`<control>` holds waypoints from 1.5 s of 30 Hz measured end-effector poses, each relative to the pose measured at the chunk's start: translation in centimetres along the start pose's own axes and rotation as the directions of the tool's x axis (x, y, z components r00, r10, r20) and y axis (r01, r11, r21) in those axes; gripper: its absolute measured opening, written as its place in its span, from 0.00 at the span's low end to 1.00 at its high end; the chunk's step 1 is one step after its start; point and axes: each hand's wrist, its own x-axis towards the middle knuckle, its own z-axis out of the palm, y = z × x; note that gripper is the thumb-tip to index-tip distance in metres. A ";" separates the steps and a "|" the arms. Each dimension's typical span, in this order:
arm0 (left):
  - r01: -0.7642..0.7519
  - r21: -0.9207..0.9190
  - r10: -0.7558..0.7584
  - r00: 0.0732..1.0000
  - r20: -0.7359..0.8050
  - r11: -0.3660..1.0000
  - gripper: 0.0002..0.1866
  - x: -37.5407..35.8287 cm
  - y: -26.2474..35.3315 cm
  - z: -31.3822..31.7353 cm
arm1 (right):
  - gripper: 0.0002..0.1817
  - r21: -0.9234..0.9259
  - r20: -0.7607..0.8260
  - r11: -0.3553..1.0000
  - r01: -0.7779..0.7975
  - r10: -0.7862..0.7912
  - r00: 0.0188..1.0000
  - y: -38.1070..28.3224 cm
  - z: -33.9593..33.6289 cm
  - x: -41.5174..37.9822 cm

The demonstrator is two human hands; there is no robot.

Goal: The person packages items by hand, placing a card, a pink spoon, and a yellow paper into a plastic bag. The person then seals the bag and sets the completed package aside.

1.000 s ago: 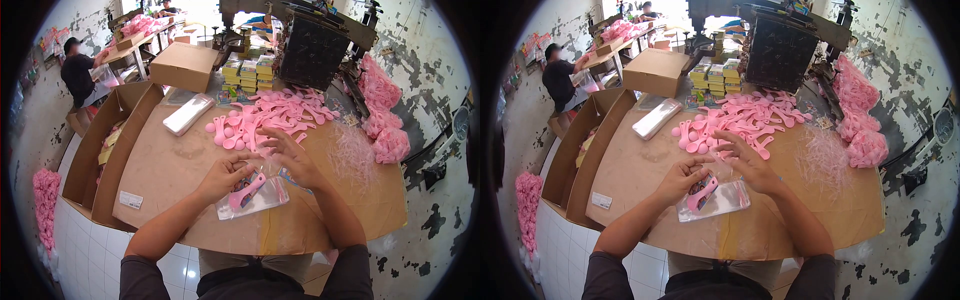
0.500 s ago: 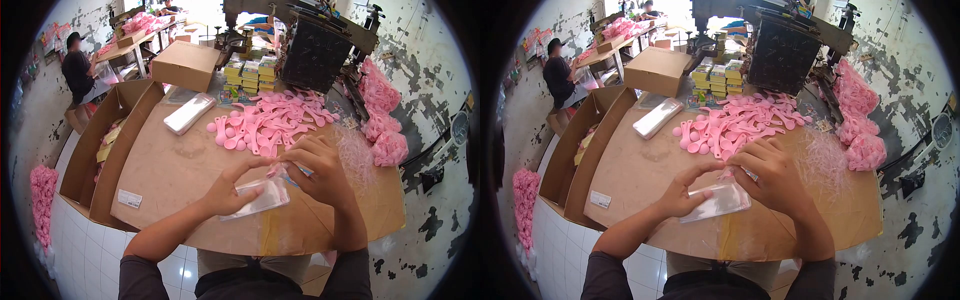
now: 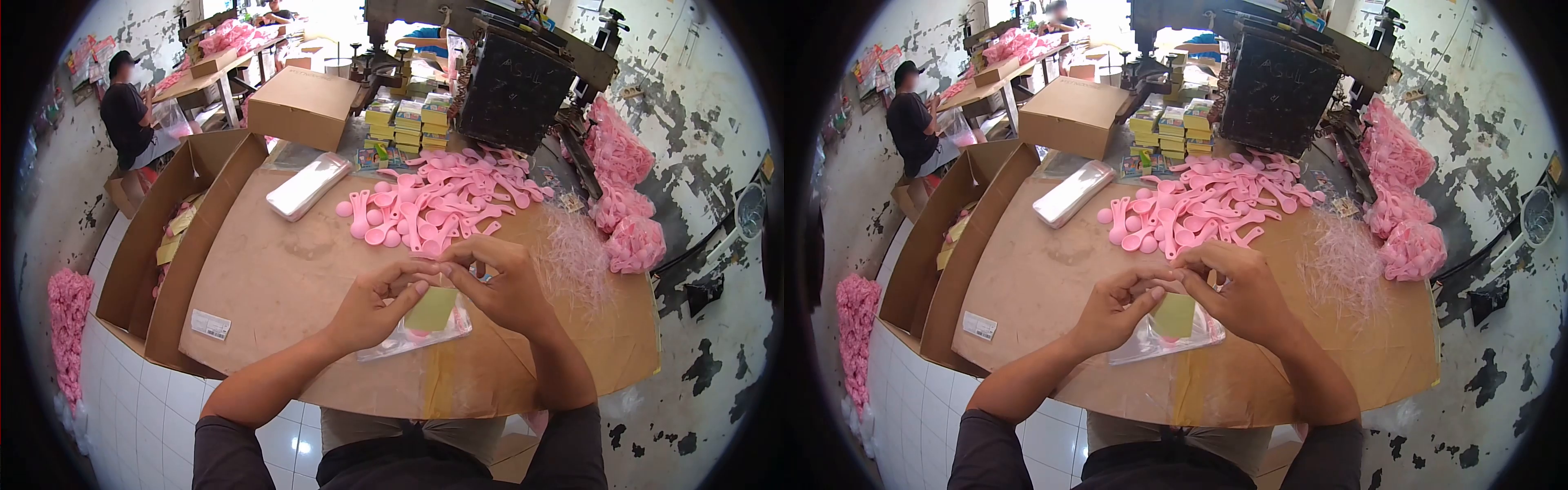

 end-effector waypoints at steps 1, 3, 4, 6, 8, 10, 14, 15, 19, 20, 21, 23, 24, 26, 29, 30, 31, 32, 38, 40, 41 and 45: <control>0.037 -0.012 -0.037 0.999 -0.007 0.999 0.16 0.0 -0.2 -0.3 | 0.07 0.006 -0.004 1.000 -0.001 0.001 1.000 0.2 0.2 0.0; 0.085 -0.039 -0.085 0.996 -0.013 0.996 0.16 0.0 -0.4 -0.5 | 0.07 0.015 -0.013 1.000 0.010 -0.010 1.000 0.5 0.5 0.0; 0.095 -0.053 -0.096 0.995 -0.010 0.994 0.15 0.1 -0.4 -0.6 | 0.07 0.017 -0.017 1.000 0.023 -0.022 1.000 0.6 0.6 0.0; 0.105 -0.073 -0.106 0.994 -0.006 0.992 0.15 0.1 -0.3 -0.6 | 0.08 0.040 -0.042 0.999 0.014 -0.012 0.999 0.9 1.0 -0.1; 0.105 -0.088 -0.106 0.994 -0.005 0.991 0.15 0.1 0.1 -0.4 | 0.09 0.085 -0.080 0.996 -0.027 0.034 0.996 1.1 1.5 -0.3; 0.127 -0.069 -0.130 0.991 -0.033 0.989 0.15 0.0 0.5 -0.2 | 0.11 -0.040 -0.152 0.998 0.054 -0.059 0.987 1.5 2.1 -0.3; 0.075 0.088 -0.069 0.996 -0.062 0.993 0.17 -0.1 0.4 -0.1 | 0.13 -0.406 -0.091 0.860 0.308 -0.373 0.923 1.2 2.0 -0.2; 0.057 0.137 -0.048 0.997 -0.066 0.989 0.18 -0.2 0.2 -0.1 | 0.13 -0.452 -0.081 0.835 0.313 -0.388 0.918 1.1 2.2 -0.3; 0.016 0.301 0.004 0.998 -0.065 0.953 0.21 -0.4 -0.2 -0.1 | 0.14 -0.580 -0.050 0.747 0.324 -0.430 0.902 1.1 3.2 -0.6; 0.011 0.334 0.011 0.998 -0.064 0.942 0.22 -0.4 0.0 -0.1 | 0.14 -0.601 -0.045 0.730 0.327 -0.439 0.897 1.2 3.3 -0.6; -0.007 0.368 0.033 0.997 -0.064 0.930 0.23 -0.4 0.0 0.0 | 0.14 -0.610 -0.038 0.720 0.332 -0.445 0.895 1.2 3.3 -0.6; -0.045 0.432 0.078 0.995 -0.060 0.901 0.24 -0.4 0.0 0.1 | 0.15 -0.630 -0.024 0.698 0.341 -0.457 0.889 1.2 3.3 -0.5; -0.047 0.461 0.080 0.995 -0.053 0.886 0.25 -0.3 0.1 0.2 | 0.15 -0.645 -0.012 0.683 0.344 -0.458 0.889 1.2 3.2 -0.5; -0.046 0.516 0.078 0.996 -0.040 0.856 0.26 -0.4 0.4 0.4 | 0.15 -0.670 0.014 0.656 0.348 -0.458 0.889 1.1 3.2 -0.6; -0.124 0.633 0.123 0.991 0.044 0.764 0.26 -0.4 0.0 0.4 | 0.14 -0.726 0.032 0.617 0.303 -0.410 0.911 1.1 3.2 -0.4; -0.103 0.615 0.101 0.994 0.039 0.782 0.26 -0.3 0.2 0.5 | 0.13 -0.692 -0.033 0.675 0.257 -0.385 0.922 1.3 3.1 -0.3; -0.082 0.598 0.077 0.996 0.034 0.797 0.25 0.0 0.7 0.5 | 0.12 -0.652 -0.098 0.728 0.210 -0.355 0.930 1.8 2.7 -0.2; -0.062 0.581 0.055 0.998 0.029 0.812 0.24 0.1 1.0 0.5 | 0.11 -0.606 -0.160 0.778 0.165 -0.323 0.933 2.4 2.1 0.0; 0.163 0.034 -0.159 0.983 -0.086 0.986 0.21 0.9 0.4 -1.5 | 0.06 0.392 0.184 0.838 -0.379 0.333 0.925 9.2 -13.6 -1.7; 0.119 -0.037 -0.122 0.986 -0.111 0.992 0.21 1.2 -0.1 -1.9 | 0.08 0.504 0.091 0.760 -0.410 0.426 0.900 14.5 -18.4 -3.7; 0.105 -0.039 -0.110 0.986 -0.123 0.994 0.21 1.2 -0.3 -2.0 | 0.10 0.319 -0.019 0.856 -0.407 0.435 0.900 15.5 -18.9 -4.1; 0.074 -0.044 -0.080 0.982 -0.172 0.996 0.22 1.4 -1.0 -1.9 | 0.21 -0.465 -0.384 0.782 -0.414 0.243 0.891 17.9 -18.4 -6.4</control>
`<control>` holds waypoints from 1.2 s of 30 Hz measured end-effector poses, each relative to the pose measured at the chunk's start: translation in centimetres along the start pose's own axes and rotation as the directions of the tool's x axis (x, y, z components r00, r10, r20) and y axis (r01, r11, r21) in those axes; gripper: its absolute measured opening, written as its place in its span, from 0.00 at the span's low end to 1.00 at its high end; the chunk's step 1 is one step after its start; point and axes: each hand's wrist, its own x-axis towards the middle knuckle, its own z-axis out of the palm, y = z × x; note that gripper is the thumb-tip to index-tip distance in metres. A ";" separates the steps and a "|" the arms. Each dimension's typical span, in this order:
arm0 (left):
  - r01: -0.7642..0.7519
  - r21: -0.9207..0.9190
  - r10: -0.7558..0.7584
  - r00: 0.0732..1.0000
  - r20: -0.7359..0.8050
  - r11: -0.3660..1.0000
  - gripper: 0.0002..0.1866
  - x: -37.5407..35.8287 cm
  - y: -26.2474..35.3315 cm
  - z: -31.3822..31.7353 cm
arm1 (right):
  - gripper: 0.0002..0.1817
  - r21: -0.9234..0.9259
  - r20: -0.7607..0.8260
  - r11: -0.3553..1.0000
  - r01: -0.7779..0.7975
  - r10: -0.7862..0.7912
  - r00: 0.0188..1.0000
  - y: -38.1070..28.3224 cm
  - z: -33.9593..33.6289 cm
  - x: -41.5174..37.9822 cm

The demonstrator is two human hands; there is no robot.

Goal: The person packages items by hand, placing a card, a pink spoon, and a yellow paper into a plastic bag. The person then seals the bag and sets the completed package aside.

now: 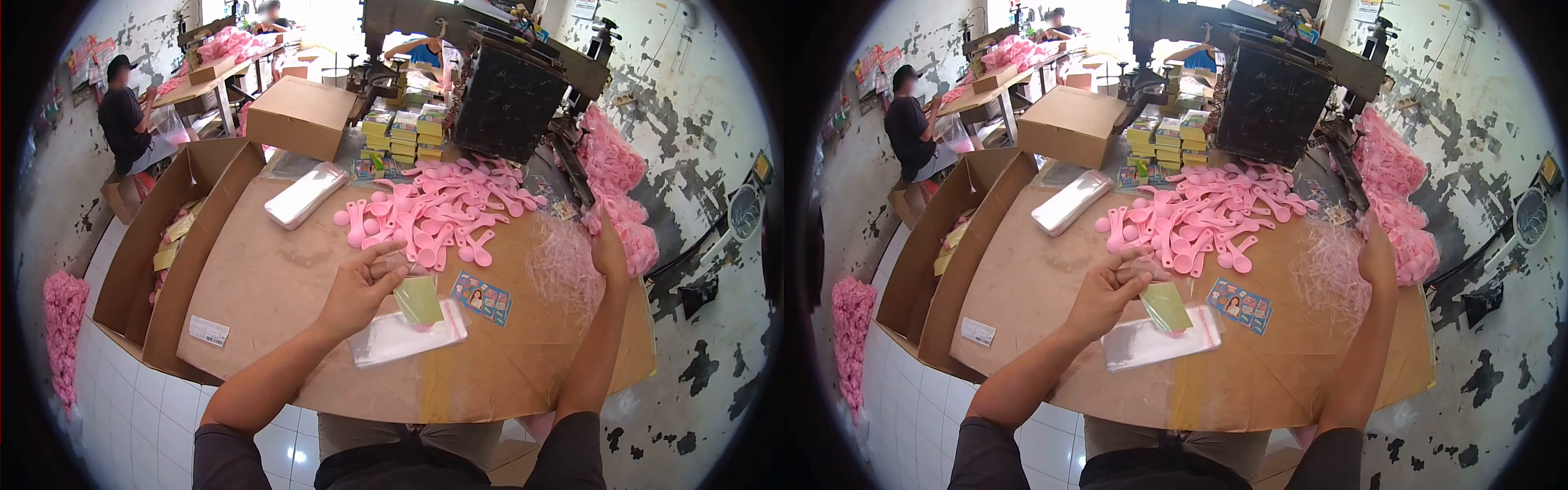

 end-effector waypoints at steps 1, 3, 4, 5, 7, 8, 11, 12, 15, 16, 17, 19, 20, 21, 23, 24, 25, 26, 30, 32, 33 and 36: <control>0.013 0.001 -0.013 1.000 -0.007 1.000 0.22 0.1 0.0 0.1 | 0.24 -0.201 -0.096 0.979 0.023 -0.043 0.994 0.0 0.1 -0.3; 0.046 0.003 -0.046 0.999 -0.011 0.999 0.22 0.0 0.3 0.2 | 0.22 -0.287 -0.027 0.951 0.114 -0.127 0.992 -2.7 0.1 0.0; 0.052 0.011 -0.051 0.999 -0.014 0.999 0.22 0.0 0.3 0.3 | 0.21 -0.328 0.005 0.931 0.159 -0.167 0.986 -5.4 0.4 0.1; 0.053 0.019 -0.053 0.998 -0.020 0.998 0.22 0.0 0.4 0.3 | 0.21 -0.182 0.016 0.962 0.205 -0.205 0.979 -7.6 1.3 -0.1; 0.040 0.029 -0.039 0.999 -0.037 0.999 0.22 -0.1 0.3 0.4 | 0.20 0.163 0.154 0.975 0.152 -0.177 0.972 -12.7 3.6 -0.7; 0.025 0.033 -0.024 0.999 -0.044 0.999 0.22 -0.1 0.2 0.4 | 0.20 0.337 0.295 0.941 0.025 -0.131 0.946 -15.4 4.6 -1.5; -0.006 0.066 0.009 0.999 -0.048 0.998 0.23 -0.1 0.0 0.3 | 0.20 0.570 0.495 0.821 0.024 -0.367 0.787 -21.4 6.7 -4.5; -0.013 0.079 0.017 0.999 -0.046 0.997 0.23 -0.1 -0.1 0.3 | 0.19 0.675 0.485 0.738 -0.010 -0.433 0.760 -22.3 7.5 -5.2; 0.012 0.080 -0.009 0.999 -0.035 0.997 0.23 -0.2 0.5 0.4 | 0.16 0.781 0.556 0.532 -0.326 -0.356 0.751 -21.8 11.0 -6.3; 0.021 0.047 -0.021 1.000 -0.019 0.999 0.23 -0.2 0.5 0.3 | 0.15 0.782 0.574 0.502 -0.370 -0.348 0.741 -21.6 11.0 -6.3; 0.029 0.014 -0.029 1.000 -0.001 0.999 0.23 -0.2 0.5 0.3 | 0.15 0.780 0.591 0.472 -0.411 -0.342 0.730 -21.4 10.9 -6.0; 0.040 -0.021 -0.040 0.999 0.038 0.999 0.23 0.0 0.6 0.3 | 0.14 0.782 0.600 0.441 -0.440 -0.346 0.721 -20.9 10.8 -5.7; 0.045 -0.022 -0.044 0.997 0.059 0.999 0.23 0.1 0.6 0.3 | 0.14 0.788 0.593 0.441 -0.430 -0.355 0.723 -20.4 10.9 -5.7; 0.050 -0.022 -0.048 0.996 0.081 0.998 0.22 0.1 0.6 0.4 | 0.13 0.793 0.586 0.440 -0.421 -0.363 0.724 -20.1 11.0 -5.7; 0.077 0.003 -0.077 0.995 0.056 0.997 0.19 -0.1 0.4 0.6 | 0.12 0.799 0.574 0.450 -0.400 -0.371 0.730 -19.9 10.9 -5.7; 0.090 0.015 -0.091 0.995 0.043 0.996 0.18 -0.1 0.3 0.6 | 0.12 0.801 0.569 0.455 -0.389 -0.375 0.732 -19.8 10.9 -5.6; 0.085 0.029 -0.086 0.996 0.037 0.996 0.17 -0.1 0.2 0.6 | 0.12 0.789 0.580 0.469 -0.397 -0.356 0.733 -19.8 10.8 -5.6; 0.079 0.042 -0.081 0.996 0.030 0.996 0.16 -0.1 0.0 0.5 | 0.12 0.777 0.591 0.483 -0.404 -0.338 0.733 -19.9 10.7 -5.6; 0.033 0.180 -0.036 0.999 0.013 0.983 0.13 -0.3 -0.8 -0.1 | 0.13 0.779 0.596 0.442 -0.444 -0.305 0.743 -19.5 11.4 -5.8; 0.027 0.148 -0.029 1.000 0.009 0.989 0.13 -0.2 -0.6 -0.1 | 0.12 0.763 0.618 0.431 -0.481 -0.270 0.738 -19.7 11.0 -5.6; 0.025 0.131 -0.026 1.000 0.007 0.991 0.12 -0.3 -0.4 -0.1 | 0.12 0.754 0.630 0.425 -0.500 -0.252 0.735 -19.8 10.9 -5.6; -0.003 0.111 0.003 1.000 -0.001 0.994 0.13 -0.4 -0.1 -0.1 | 0.10 0.758 0.636 0.395 -0.519 -0.272 0.722 -19.4 11.1 -5.5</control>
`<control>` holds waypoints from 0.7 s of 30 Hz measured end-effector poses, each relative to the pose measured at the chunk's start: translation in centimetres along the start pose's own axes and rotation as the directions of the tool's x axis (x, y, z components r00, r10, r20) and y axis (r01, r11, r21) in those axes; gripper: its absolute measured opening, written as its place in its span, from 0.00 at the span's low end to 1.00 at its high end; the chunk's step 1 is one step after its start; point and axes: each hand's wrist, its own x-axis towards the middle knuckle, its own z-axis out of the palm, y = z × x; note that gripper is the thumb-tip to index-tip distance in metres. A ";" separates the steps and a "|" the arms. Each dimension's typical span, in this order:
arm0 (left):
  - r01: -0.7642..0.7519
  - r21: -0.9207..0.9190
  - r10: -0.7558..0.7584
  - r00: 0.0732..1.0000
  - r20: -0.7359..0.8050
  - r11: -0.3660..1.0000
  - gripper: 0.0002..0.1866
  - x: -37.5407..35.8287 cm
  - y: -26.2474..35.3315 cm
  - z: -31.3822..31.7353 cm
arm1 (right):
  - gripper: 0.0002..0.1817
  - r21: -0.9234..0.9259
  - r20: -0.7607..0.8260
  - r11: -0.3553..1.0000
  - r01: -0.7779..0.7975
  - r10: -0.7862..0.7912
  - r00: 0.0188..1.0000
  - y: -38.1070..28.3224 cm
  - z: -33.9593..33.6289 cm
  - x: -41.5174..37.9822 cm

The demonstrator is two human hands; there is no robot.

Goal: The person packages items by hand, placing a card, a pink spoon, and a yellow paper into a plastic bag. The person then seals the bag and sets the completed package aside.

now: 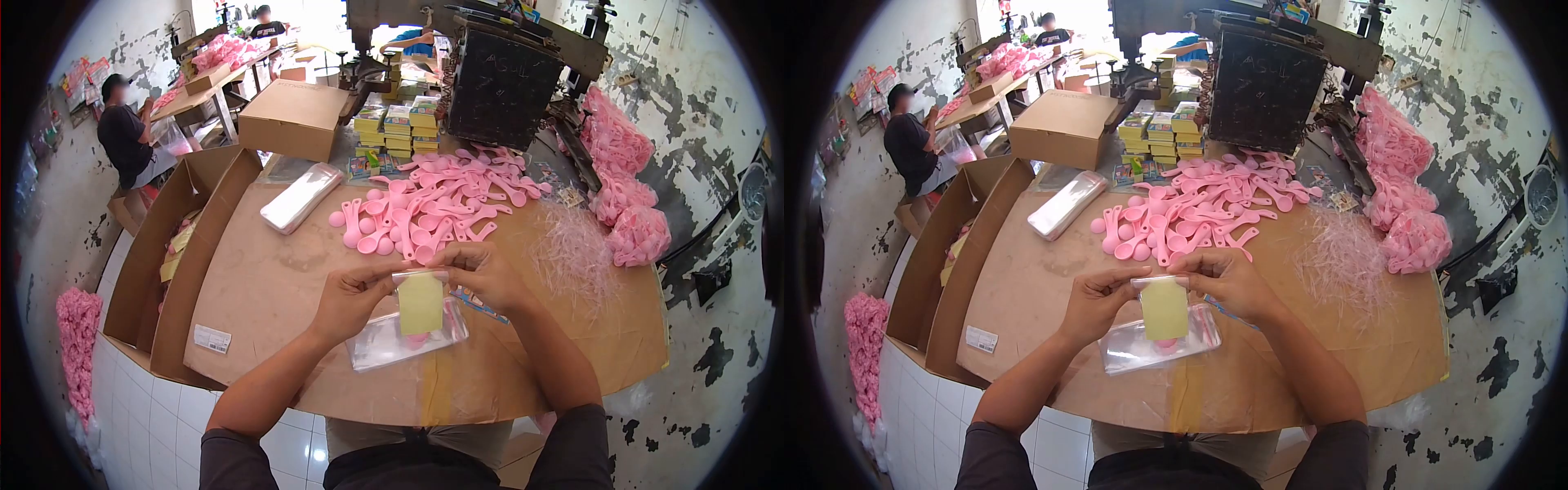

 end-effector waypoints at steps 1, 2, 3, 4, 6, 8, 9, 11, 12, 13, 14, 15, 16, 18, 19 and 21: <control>-0.005 0.002 0.005 1.000 0.022 1.000 0.13 0.0 0.0 -0.1 | 0.10 -0.007 0.007 1.000 0.022 -0.022 1.000 0.1 0.0 0.0; -0.010 0.003 0.010 0.999 0.045 1.000 0.14 0.1 -0.1 -0.4 | 0.09 -0.014 0.014 0.999 0.045 -0.045 0.999 0.1 -0.1 0.0; -0.015 0.005 0.014 0.998 0.068 1.000 0.14 0.1 -0.2 -0.6 | 0.09 -0.021 0.020 0.998 0.067 -0.067 0.998 0.2 -0.1 0.1; -0.018 0.004 0.017 0.996 0.082 1.000 0.14 0.2 -0.3 -0.7 | 0.09 -0.032 0.022 0.997 0.074 -0.073 0.997 0.2 -0.3 0.1; -0.022 0.002 0.022 0.994 0.110 1.000 0.15 0.3 -0.7 -0.9 | 0.09 -0.056 0.026 0.995 0.085 -0.084 0.996 0.4 -0.7 0.1; -0.018 0.031 0.014 0.995 0.103 0.999 0.14 0.4 -1.0 -1.0 | 0.09 -0.126 0.023 0.988 0.093 -0.090 0.996 0.6 -0.9 0.1; -0.015 0.045 0.010 0.995 0.098 0.999 0.14 0.4 -1.1 -1.0 | 0.09 -0.160 0.023 0.982 0.096 -0.093 0.995 0.6 -1.0 0.2; 0.014 -0.074 -0.007 0.996 0.094 0.997 0.15 0.5 -1.2 -0.9 | 0.09 -0.208 0.025 0.971 0.116 -0.113 0.993 0.5 -1.2 0.1; 0.029 -0.133 -0.017 0.996 0.092 0.991 0.15 0.7 -1.2 -1.0 | 0.09 -0.231 0.026 0.965 0.125 -0.122 0.992 0.5 -1.3 0.2; 0.045 -0.129 -0.037 0.997 0.070 0.991 0.16 1.0 -1.4 -1.0 | 0.08 -0.176 0.038 0.975 0.136 -0.131 0.991 0.8 -1.5 0.5; 0.066 -0.127 -0.060 0.997 0.046 0.990 0.18 1.4 -1.8 -1.2 | 0.08 -0.118 0.050 0.983 0.141 -0.136 0.989 1.3 -1.7 1.1; 0.110 -0.135 -0.108 0.994 0.020 0.985 0.19 0.7 -2.5 -1.0 | 0.08 -0.049 0.059 0.991 0.122 -0.119 0.991 2.1 -1.3 0.6; 0.114 -0.117 -0.113 0.993 0.014 0.987 0.21 0.8 -2.8 -0.8 | 0.08 -0.103 0.040 0.990 0.099 -0.095 0.995 2.2 -1.1 0.5; 0.221 -0.162 -0.224 0.974 0.000 0.962 0.20 0.9 -2.9 -0.4 | 0.09 -0.212 0.001 0.976 0.052 -0.053 0.999 2.3 -0.4 0.5; 0.278 -0.186 -0.284 0.959 -0.005 0.942 0.20 0.7 -3.0 -0.3 | 0.09 -0.172 0.007 0.984 0.038 -0.037 0.999 3.0 -0.4 0.5; 0.281 -0.154 -0.285 0.959 -0.006 0.947 0.20 0.7 -2.9 -0.1 | 0.10 -0.094 0.010 0.995 0.016 -0.015 1.000 4.0 -0.8 0.8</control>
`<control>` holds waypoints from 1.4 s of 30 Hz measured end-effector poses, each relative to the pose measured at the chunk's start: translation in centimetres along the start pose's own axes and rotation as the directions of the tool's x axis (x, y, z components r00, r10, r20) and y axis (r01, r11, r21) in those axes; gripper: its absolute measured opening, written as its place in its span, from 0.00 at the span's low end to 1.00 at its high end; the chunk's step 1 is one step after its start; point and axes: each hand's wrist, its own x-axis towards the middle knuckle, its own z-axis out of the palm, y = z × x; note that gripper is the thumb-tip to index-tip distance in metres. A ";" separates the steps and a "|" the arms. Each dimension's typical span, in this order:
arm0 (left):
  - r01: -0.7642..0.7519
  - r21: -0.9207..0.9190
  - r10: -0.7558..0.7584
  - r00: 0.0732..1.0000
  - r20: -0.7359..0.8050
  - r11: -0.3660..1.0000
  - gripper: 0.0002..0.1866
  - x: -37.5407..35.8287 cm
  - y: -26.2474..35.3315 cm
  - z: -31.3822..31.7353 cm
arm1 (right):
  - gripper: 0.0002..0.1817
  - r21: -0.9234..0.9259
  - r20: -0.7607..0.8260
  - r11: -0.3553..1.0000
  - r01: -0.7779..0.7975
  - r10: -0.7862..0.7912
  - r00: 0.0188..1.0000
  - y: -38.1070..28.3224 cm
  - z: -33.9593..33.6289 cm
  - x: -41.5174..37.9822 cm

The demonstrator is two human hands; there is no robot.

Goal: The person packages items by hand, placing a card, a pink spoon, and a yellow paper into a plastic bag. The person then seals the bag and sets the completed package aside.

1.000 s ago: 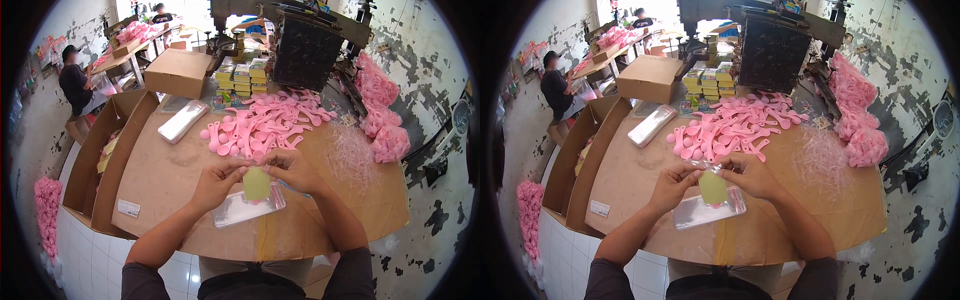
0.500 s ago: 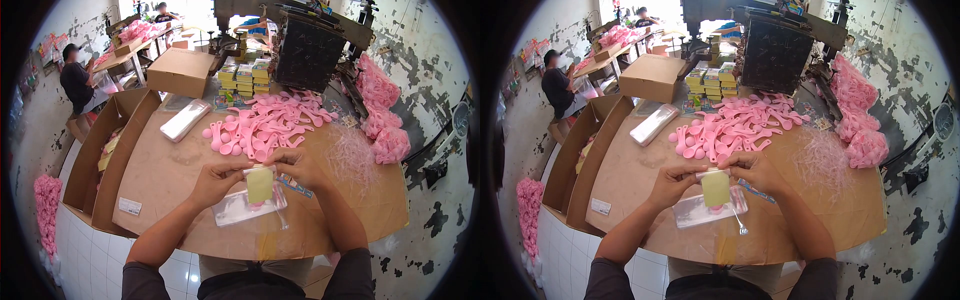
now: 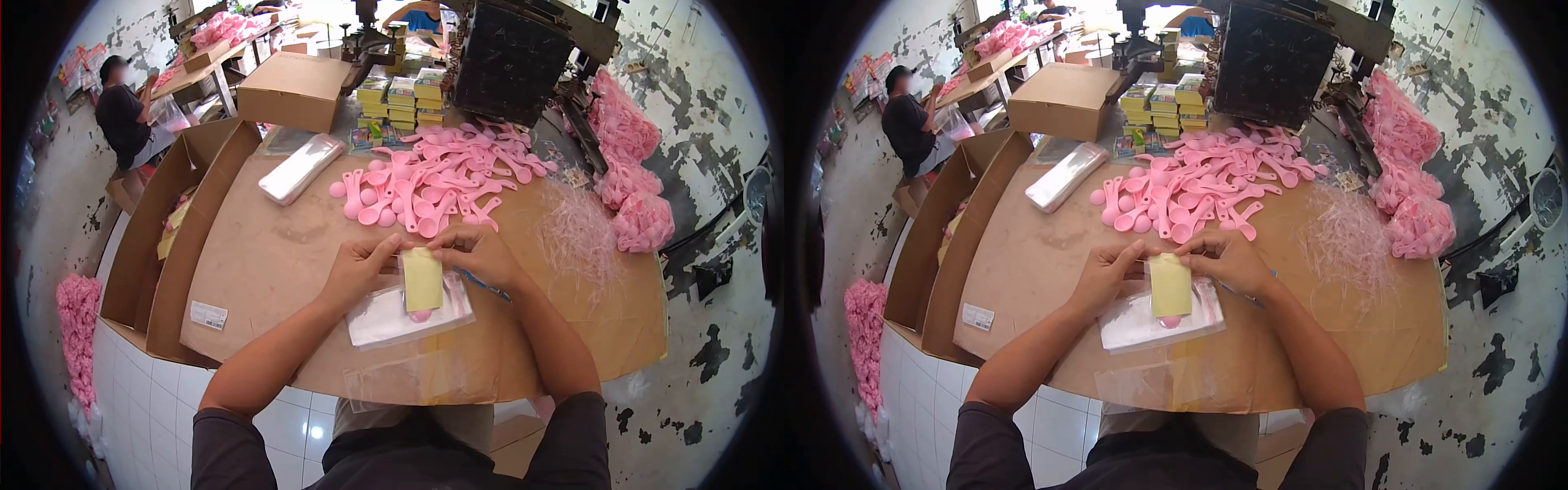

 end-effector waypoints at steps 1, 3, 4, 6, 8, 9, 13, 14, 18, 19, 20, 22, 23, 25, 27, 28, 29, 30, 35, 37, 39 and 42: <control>-0.007 0.018 0.007 1.000 0.002 1.000 0.19 0.1 0.1 0.1 | 0.10 -0.002 0.004 1.000 -0.003 0.003 1.000 0.0 -0.1 -0.2; -0.042 0.039 0.042 0.999 0.014 0.998 0.18 0.3 -0.1 -0.1 | 0.10 -0.010 0.017 1.000 -0.001 0.001 1.000 -0.6 -0.2 -0.1; -0.058 0.050 0.057 0.998 0.020 0.997 0.17 0.4 -0.3 -0.3 | 0.11 0.003 0.023 1.000 0.000 0.000 1.000 -0.7 -0.2 -0.1; -0.064 0.102 0.063 0.998 0.007 0.993 0.16 0.4 -0.3 -0.4 | 0.11 0.037 0.033 0.999 -0.007 0.006 0.999 -0.7 -0.2 -0.1; -0.072 0.111 0.071 0.997 0.014 0.991 0.15 0.2 -0.2 -0.3 | 0.11 0.048 0.025 0.999 -0.012 0.010 1.000 -0.5 -0.1 -0.2; -0.084 0.095 0.082 0.996 0.027 0.992 0.14 0.2 -0.1 -0.3 | 0.11 0.050 0.023 0.999 -0.011 0.010 1.000 -0.5 -0.2 -0.2; -0.052 0.041 0.050 0.998 0.036 0.998 0.15 0.0 0.3 -0.1 | 0.11 0.018 0.026 0.999 -0.039 0.039 0.999 -1.2 -0.3 -0.3; -0.051 0.044 0.049 0.998 0.039 0.998 0.15 -0.2 0.3 -0.1 | 0.10 0.001 0.033 0.999 -0.036 0.036 0.999 -1.2 -0.4 -0.3; -0.050 0.091 0.044 0.997 0.061 0.995 0.17 -0.1 0.5 -0.1 | 0.10 -0.030 0.024 0.999 -0.013 0.013 1.000 -1.3 -0.6 -0.3; -0.048 0.112 0.040 0.997 0.067 0.993 0.18 -0.1 0.6 -0.2 | 0.10 -0.008 0.015 1.000 -0.019 0.020 1.000 -1.4 -0.5 -0.3; -0.058 0.070 0.052 0.995 0.087 0.996 0.21 -0.2 0.8 -0.1 | 0.10 0.016 0.005 1.000 -0.027 0.027 1.000 -1.6 -0.4 -0.5; -0.074 -0.012 0.075 0.989 0.129 0.997 0.26 -0.5 1.5 0.5 | 0.10 0.048 -0.025 0.999 -0.017 0.018 1.000 -2.0 -0.2 -0.6; -0.097 -0.027 0.100 0.981 0.164 0.995 0.28 -0.4 1.2 0.6 | 0.09 0.055 -0.043 0.998 -0.001 0.003 0.999 -2.2 -0.1 -0.7; -0.143 -0.060 0.153 0.961 0.230 0.988 0.33 -0.2 0.3 0.6 | 0.09 0.092 -0.085 0.994 0.052 -0.044 0.995 -2.3 0.1 -0.6; -0.171 -0.034 0.173 0.949 0.265 0.985 0.33 -0.4 -0.1 0.9 | 0.08 0.148 -0.129 0.981 0.124 -0.105 0.986 -2.3 0.5 -0.6; -0.187 -0.020 0.185 0.941 0.282 0.982 0.33 -0.4 -0.1 0.9 | 0.08 0.119 -0.167 0.977 0.175 -0.154 0.974 -2.2 0.7 -0.5; -0.178 0.008 0.170 0.950 0.261 0.984 0.33 -0.4 0.1 0.7 | 0.09 0.088 -0.205 0.970 0.226 -0.204 0.957 -2.1 0.9 -0.6; -0.167 0.035 0.154 0.958 0.240 0.985 0.32 -0.5 0.4 0.5 | 0.10 0.055 -0.240 0.960 0.273 -0.253 0.937 -2.1 1.0 -0.6; -0.172 0.006 0.168 0.971 0.172 0.985 0.30 -0.9 1.4 0.3 | 0.17 -0.749 0.144 0.416 0.516 -0.658 0.739 -4.9 0.7 -1.5; -0.194 -0.006 0.192 0.967 0.170 0.981 0.30 -0.8 1.5 0.4 | 0.17 -0.780 0.198 0.338 0.527 -0.665 0.720 -5.2 0.9 -1.6; -0.213 0.011 0.208 0.963 0.171 0.977 0.29 -0.8 1.3 0.4 | 0.15 -0.793 0.213 0.301 0.529 -0.677 0.705 -4.8 1.0 -1.5; -0.197 0.007 0.192 0.965 0.177 0.980 0.29 -0.8 1.7 0.2 | 0.14 -0.797 0.231 0.277 0.536 -0.680 0.696 -4.7 1.0 -1.5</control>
